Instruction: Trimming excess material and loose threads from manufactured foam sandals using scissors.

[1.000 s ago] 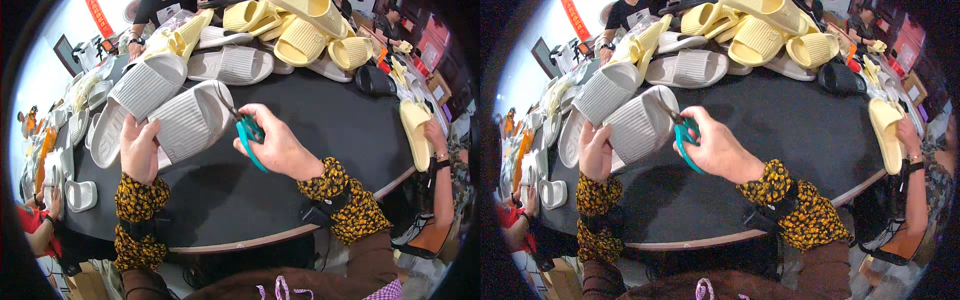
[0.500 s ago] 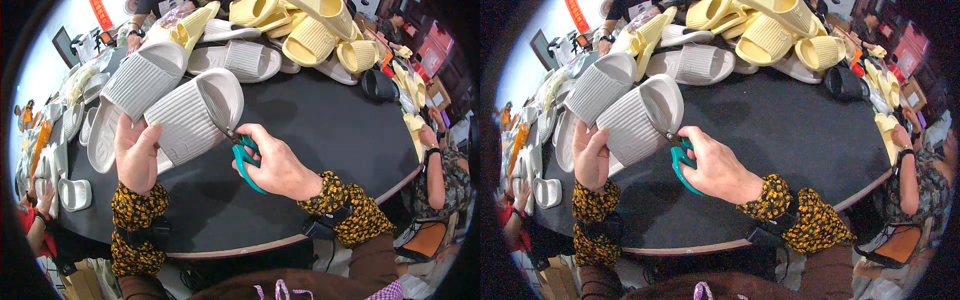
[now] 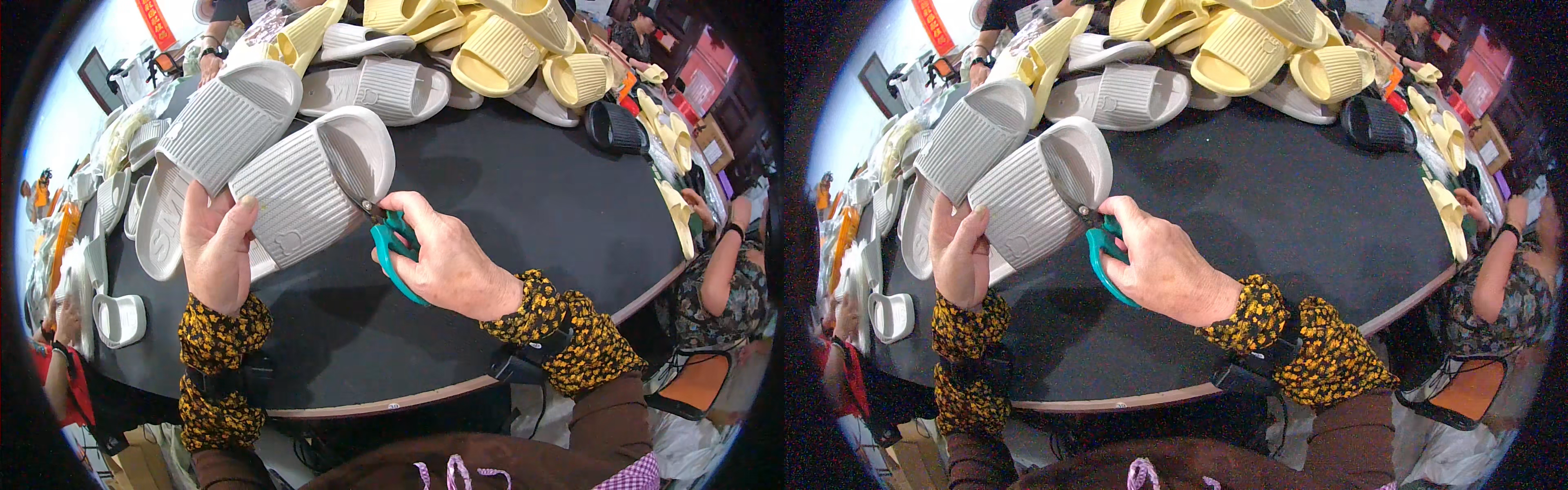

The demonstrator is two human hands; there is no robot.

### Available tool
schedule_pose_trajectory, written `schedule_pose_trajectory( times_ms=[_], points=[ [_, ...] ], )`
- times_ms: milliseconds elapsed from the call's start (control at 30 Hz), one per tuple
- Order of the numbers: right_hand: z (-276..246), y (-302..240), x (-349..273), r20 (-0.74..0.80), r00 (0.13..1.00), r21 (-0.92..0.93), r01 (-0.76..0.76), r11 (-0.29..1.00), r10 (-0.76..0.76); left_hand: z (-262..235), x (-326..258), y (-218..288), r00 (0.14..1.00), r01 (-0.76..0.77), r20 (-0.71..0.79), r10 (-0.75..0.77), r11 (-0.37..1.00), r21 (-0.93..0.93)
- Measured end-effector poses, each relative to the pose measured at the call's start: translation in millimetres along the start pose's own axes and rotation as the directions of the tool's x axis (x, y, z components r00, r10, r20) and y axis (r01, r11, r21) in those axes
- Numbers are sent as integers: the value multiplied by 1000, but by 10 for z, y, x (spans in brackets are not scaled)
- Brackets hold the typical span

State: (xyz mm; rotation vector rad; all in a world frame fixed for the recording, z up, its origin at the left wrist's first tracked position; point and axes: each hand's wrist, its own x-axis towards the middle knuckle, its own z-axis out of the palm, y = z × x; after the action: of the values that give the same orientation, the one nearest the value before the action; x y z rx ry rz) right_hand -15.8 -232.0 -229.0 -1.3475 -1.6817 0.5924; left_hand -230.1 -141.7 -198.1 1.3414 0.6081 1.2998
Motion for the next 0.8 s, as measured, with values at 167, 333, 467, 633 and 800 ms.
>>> schedule_pose_trajectory(
  times_ms=[167,333,467,633,800],
  points=[
    [-1,-2,2,10,1000,7,-8,1000,8,-1,-9,-2,1000,-2,1,2,1000,1],
    [5,35,-3,2,1000,5,20,1000,-20,24,-10,-10,999,-31,8,31,999,5],
    [13,53,-4,-30,999,-37,28,999,-29,0,-8,-10,1000,-23,20,22,999,38],
    [-10,-12,15,-55,998,-29,12,999,-13,-28,-16,-44,999,-32,36,31,999,24],
    [-52,-53,20,-30,999,-29,-41,999,40,-8,-23,-63,996,-23,81,20,999,34]
  ],
)
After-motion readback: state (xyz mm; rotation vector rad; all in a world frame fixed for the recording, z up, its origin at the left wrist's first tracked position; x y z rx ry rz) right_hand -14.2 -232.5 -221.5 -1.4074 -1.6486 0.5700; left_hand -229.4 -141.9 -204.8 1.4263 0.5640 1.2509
